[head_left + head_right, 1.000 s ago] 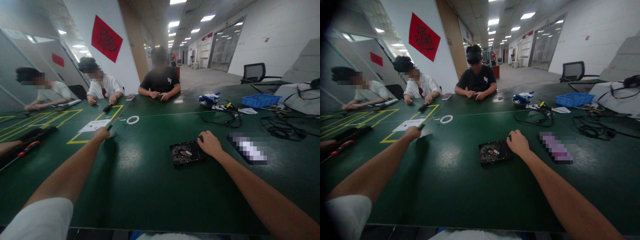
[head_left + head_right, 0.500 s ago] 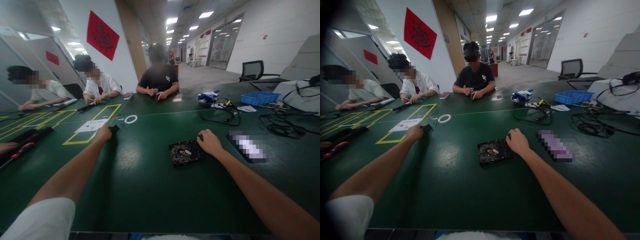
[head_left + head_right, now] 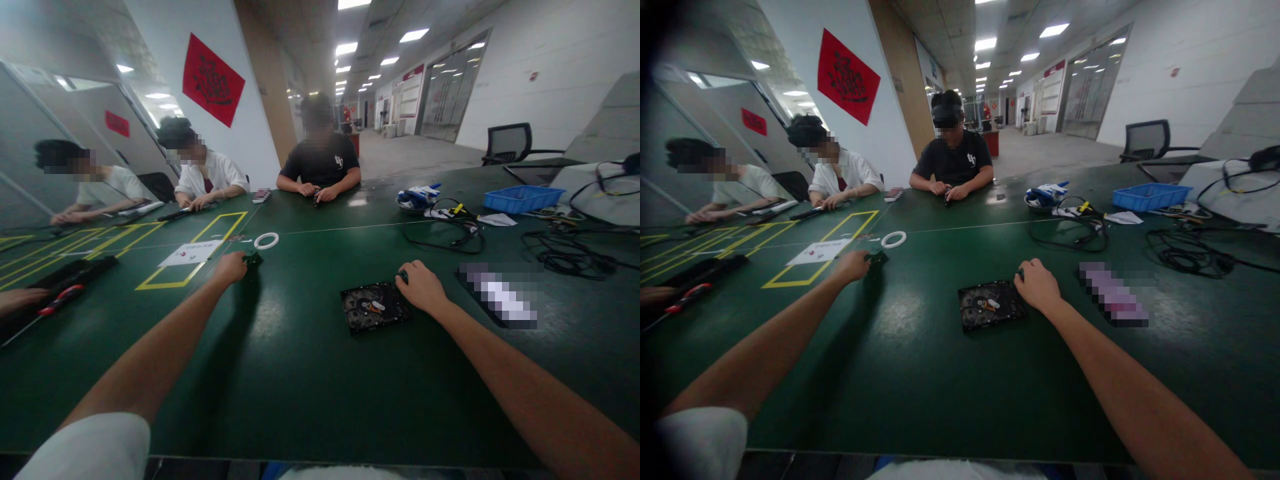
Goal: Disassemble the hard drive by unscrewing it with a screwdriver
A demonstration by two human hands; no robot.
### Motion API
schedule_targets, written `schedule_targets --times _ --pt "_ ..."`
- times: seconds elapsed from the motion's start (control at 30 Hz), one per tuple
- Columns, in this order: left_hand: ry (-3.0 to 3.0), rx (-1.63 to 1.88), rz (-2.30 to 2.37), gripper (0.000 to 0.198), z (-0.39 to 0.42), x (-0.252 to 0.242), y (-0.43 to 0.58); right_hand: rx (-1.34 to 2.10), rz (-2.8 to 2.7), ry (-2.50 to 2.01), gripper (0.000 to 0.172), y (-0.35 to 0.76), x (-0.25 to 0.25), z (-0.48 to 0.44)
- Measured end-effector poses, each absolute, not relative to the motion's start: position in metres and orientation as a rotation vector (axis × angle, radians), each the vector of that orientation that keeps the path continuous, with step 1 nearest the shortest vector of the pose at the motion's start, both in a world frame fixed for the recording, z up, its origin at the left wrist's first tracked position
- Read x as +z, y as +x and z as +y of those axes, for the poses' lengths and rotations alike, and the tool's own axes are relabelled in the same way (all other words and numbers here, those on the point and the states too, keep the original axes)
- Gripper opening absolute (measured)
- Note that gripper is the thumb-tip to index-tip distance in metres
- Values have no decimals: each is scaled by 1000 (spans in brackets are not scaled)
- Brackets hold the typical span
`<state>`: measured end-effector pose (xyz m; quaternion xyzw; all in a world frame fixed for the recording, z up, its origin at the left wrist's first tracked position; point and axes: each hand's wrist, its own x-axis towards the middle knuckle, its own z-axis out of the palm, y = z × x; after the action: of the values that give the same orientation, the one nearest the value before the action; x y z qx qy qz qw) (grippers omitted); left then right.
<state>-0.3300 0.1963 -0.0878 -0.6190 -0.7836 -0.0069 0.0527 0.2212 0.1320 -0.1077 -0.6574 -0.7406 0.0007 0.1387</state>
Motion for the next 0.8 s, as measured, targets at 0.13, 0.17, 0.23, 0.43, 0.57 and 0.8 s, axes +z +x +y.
schedule_targets --times 0.13,0.17,0.23,0.43,0.57,0.8 --pt "-1966 -1 -2321 33 192 -86 -317 -2 -2137 -1905 31 220 -108 131" --pt "-1992 5 -2299 33 191 -85 -313 2 -2139 -1904 31 221 -108 131" --pt "-2031 15 -2269 33 187 -83 -308 13 -2142 -1908 32 221 -108 131" --pt "-1866 -46 -2355 31 165 -74 -302 24 -2132 -1927 33 221 -108 130" --pt "-1738 -59 -2406 35 133 -76 -303 13 -2137 -1923 34 221 -109 130" --pt "-1778 -37 -2397 32 91 -91 -279 42 -2145 -1945 35 218 -103 128"
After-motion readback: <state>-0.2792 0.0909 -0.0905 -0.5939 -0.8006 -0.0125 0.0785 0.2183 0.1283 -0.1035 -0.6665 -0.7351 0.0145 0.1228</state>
